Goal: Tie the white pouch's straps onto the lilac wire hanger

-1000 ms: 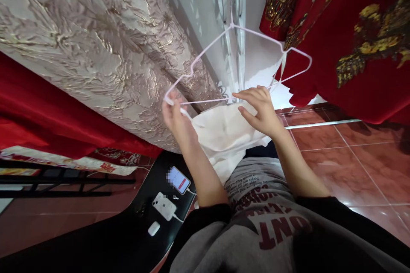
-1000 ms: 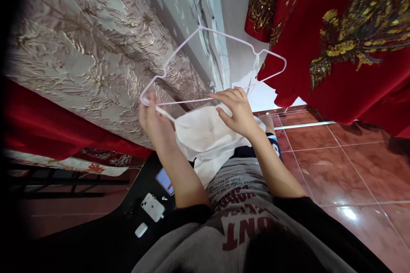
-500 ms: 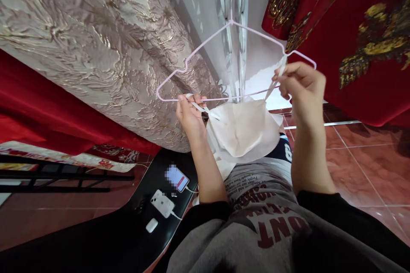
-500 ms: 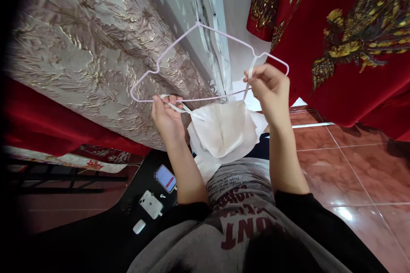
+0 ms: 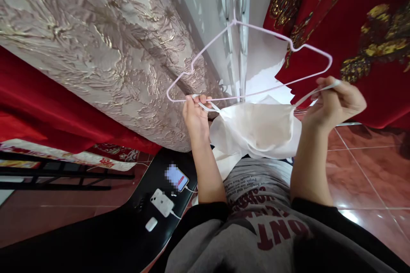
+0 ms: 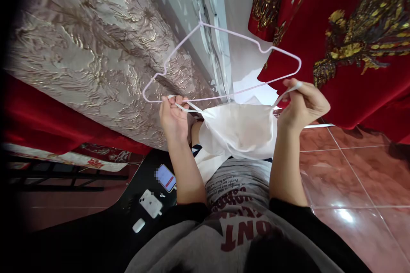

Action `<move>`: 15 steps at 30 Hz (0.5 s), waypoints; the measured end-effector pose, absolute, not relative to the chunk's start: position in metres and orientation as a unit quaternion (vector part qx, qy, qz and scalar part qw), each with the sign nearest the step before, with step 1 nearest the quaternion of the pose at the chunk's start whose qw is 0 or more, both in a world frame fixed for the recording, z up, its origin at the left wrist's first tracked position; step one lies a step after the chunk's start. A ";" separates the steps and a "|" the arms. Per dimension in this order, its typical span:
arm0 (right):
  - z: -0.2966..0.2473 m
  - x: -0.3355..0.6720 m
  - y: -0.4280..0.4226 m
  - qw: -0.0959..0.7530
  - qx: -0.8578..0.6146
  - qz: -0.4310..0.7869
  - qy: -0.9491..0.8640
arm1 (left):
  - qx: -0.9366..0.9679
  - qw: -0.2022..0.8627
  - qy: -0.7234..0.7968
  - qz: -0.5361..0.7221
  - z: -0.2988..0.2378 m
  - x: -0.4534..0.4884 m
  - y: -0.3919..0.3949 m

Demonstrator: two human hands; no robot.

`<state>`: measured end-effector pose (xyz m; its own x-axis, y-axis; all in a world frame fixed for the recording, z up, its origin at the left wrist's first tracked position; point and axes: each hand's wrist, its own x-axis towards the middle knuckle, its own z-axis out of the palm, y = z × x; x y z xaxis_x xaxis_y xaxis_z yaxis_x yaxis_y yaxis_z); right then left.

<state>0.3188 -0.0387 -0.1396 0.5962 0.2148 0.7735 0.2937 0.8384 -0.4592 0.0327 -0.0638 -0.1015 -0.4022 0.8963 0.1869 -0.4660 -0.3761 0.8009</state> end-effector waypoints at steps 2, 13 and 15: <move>-0.121 0.294 -0.052 0.834 -0.283 -0.055 -0.470 | 0.313 0.451 0.335 0.766 -0.105 0.035 -0.063; -0.106 0.255 -0.061 0.481 -0.436 0.091 -0.755 | 0.328 0.348 0.363 0.800 -0.106 0.013 -0.075; -0.103 0.257 -0.065 0.483 -0.438 0.090 -0.753 | 0.294 0.281 0.341 0.847 -0.106 0.004 -0.077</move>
<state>0.2565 -0.0648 -0.1030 -0.1498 0.7466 0.6482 0.5719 0.6002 -0.5591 0.0041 -0.0769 -0.1062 -0.6686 0.6775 0.3065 -0.2761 -0.6088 0.7437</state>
